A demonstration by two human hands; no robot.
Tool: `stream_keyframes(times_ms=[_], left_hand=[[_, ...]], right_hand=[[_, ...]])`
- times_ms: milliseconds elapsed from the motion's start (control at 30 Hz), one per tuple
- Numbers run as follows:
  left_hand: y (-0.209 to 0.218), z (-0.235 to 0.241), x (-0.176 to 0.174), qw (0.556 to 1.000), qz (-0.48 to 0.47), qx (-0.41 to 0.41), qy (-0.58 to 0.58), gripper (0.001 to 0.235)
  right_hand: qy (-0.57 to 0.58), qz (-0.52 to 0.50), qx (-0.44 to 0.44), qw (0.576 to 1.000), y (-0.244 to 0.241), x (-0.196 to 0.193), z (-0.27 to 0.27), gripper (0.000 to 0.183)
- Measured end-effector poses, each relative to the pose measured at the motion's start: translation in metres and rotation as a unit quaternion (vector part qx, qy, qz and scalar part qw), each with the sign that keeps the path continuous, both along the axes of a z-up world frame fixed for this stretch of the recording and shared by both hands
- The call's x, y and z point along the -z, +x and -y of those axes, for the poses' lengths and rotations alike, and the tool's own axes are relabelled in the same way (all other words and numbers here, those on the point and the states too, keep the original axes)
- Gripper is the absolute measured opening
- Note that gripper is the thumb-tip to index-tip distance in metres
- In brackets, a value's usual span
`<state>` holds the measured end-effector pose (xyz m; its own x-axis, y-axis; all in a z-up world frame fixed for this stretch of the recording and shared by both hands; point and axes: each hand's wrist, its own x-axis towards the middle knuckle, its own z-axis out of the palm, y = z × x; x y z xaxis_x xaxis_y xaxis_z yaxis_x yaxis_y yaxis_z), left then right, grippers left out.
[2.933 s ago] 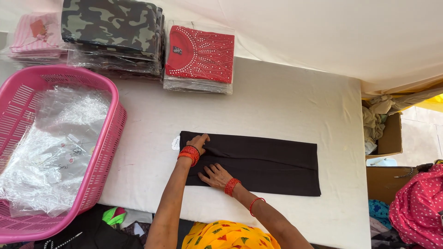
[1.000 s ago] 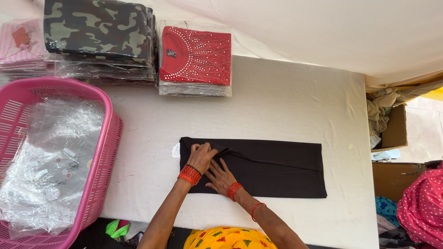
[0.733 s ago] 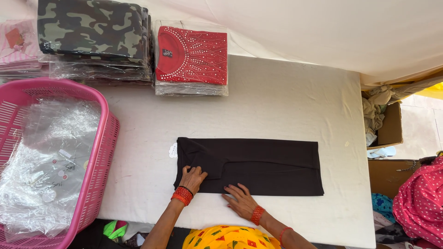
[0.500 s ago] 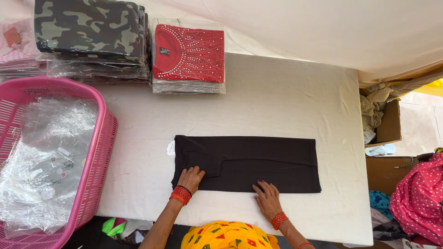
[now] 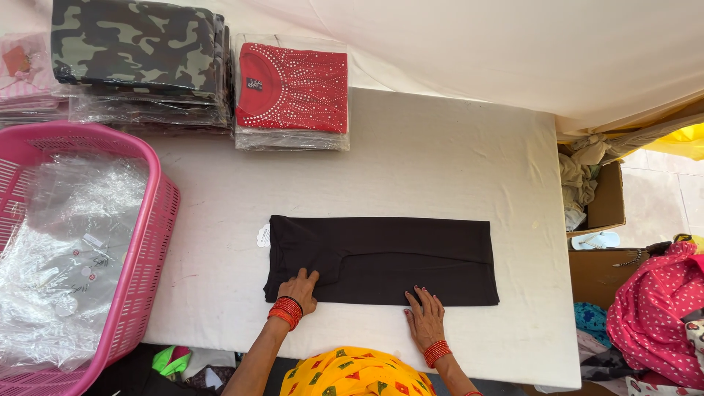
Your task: The person folds a red t-shirt and a black t-shirt on a white table. They then place the folded red t-shirt into a clear plastic bag and set it aside. The black t-shirt is folded and left on the table.
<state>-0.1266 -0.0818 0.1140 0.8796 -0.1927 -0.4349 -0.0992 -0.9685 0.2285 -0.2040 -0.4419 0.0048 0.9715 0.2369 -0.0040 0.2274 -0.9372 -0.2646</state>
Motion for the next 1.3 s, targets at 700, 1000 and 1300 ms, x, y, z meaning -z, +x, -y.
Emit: stream_keyframes(times_ms=[700,1000,1300], left_hand=[[0.082,-0.019,0.11,0.933,0.169,-0.31,0.074,0.084],[0.066,-0.013,0.105,0.919,0.291,-0.267,-0.007,0.075],[0.056,0.013,0.1,0.967,0.173,-0.136,0.127,0.076]], right_hand=[[-0.122,0.034,0.128,0.984,0.088,-0.006,0.108,0.07],[-0.101,0.048,0.143,0.983,0.089,-0.003,0.105,0.068],[-0.055,0.03,0.097,0.993,0.124,-0.025,0.081,0.07]])
